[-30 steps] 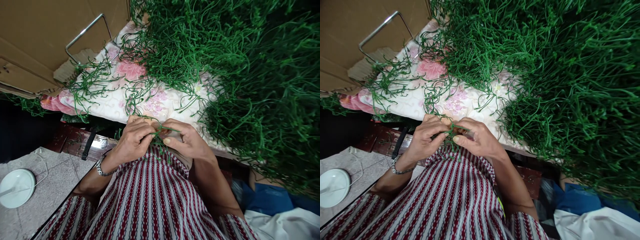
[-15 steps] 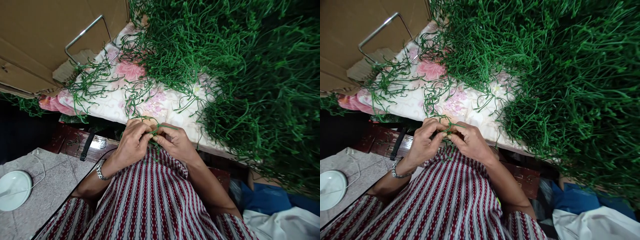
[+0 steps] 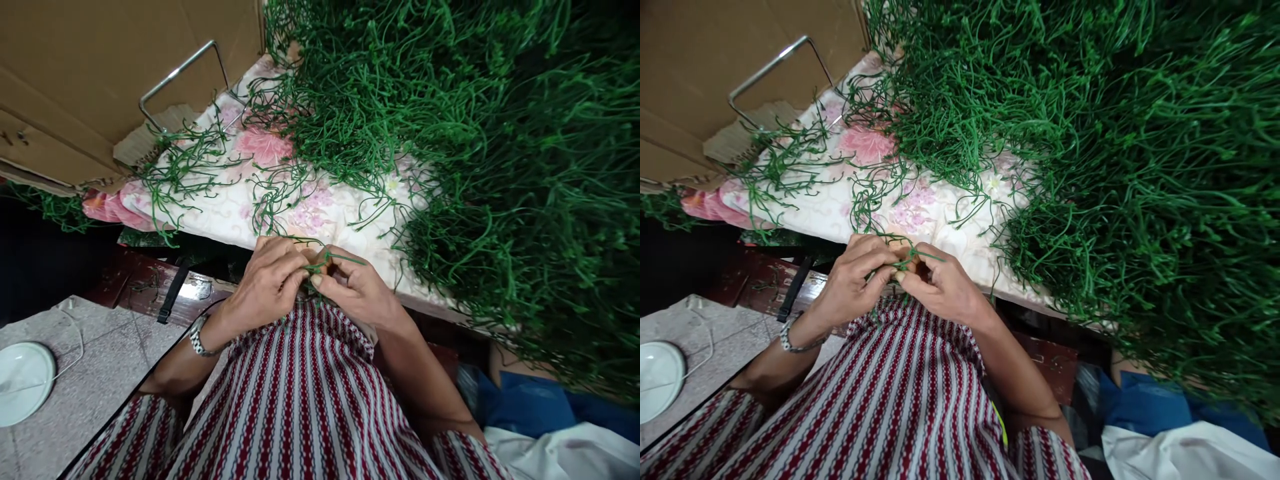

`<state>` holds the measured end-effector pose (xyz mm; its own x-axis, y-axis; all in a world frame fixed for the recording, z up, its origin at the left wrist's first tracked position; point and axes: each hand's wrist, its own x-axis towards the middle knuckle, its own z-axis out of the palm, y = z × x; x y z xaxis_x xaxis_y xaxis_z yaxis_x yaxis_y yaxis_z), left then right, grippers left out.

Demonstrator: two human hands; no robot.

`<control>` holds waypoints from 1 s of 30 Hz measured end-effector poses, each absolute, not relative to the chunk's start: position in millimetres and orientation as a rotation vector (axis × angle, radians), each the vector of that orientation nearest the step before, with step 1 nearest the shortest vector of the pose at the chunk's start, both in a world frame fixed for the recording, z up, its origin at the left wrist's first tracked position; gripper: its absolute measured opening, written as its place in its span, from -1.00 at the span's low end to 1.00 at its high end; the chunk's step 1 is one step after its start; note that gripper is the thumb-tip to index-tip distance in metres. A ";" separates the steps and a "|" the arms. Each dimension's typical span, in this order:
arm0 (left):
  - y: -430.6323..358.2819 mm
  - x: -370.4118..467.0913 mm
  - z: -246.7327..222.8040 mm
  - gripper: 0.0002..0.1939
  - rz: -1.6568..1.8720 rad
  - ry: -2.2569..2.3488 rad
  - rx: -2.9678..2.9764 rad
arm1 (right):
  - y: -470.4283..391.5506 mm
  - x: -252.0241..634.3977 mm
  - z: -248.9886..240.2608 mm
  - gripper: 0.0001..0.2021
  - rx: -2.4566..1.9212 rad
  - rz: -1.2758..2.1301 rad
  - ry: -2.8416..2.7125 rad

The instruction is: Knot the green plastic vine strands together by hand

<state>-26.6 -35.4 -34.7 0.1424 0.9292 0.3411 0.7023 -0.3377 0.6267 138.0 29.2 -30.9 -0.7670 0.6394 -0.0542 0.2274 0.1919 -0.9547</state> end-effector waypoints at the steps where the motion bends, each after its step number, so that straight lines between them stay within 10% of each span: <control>1: -35.2 -26.5 -34.9 -0.90 1.038 1.555 2.053 | 28.1 138.9 -31.5 -0.88 -0.795 1.563 -2.132; 17: -34.2 -27.2 -34.9 -0.86 0.793 1.417 2.017 | 11.7 141.9 -35.0 -0.94 -0.771 0.748 -2.625; 30: -40.0 -30.1 -30.4 -0.77 0.735 1.337 2.050 | 11.6 146.1 -37.2 -0.71 -0.605 0.793 -2.694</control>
<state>-30.1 -40.0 -30.4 0.3463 0.9286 0.1337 0.6101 -0.3312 0.7198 146.1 11.6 -37.2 -0.8769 0.4614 0.1348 0.3148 0.7632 -0.5642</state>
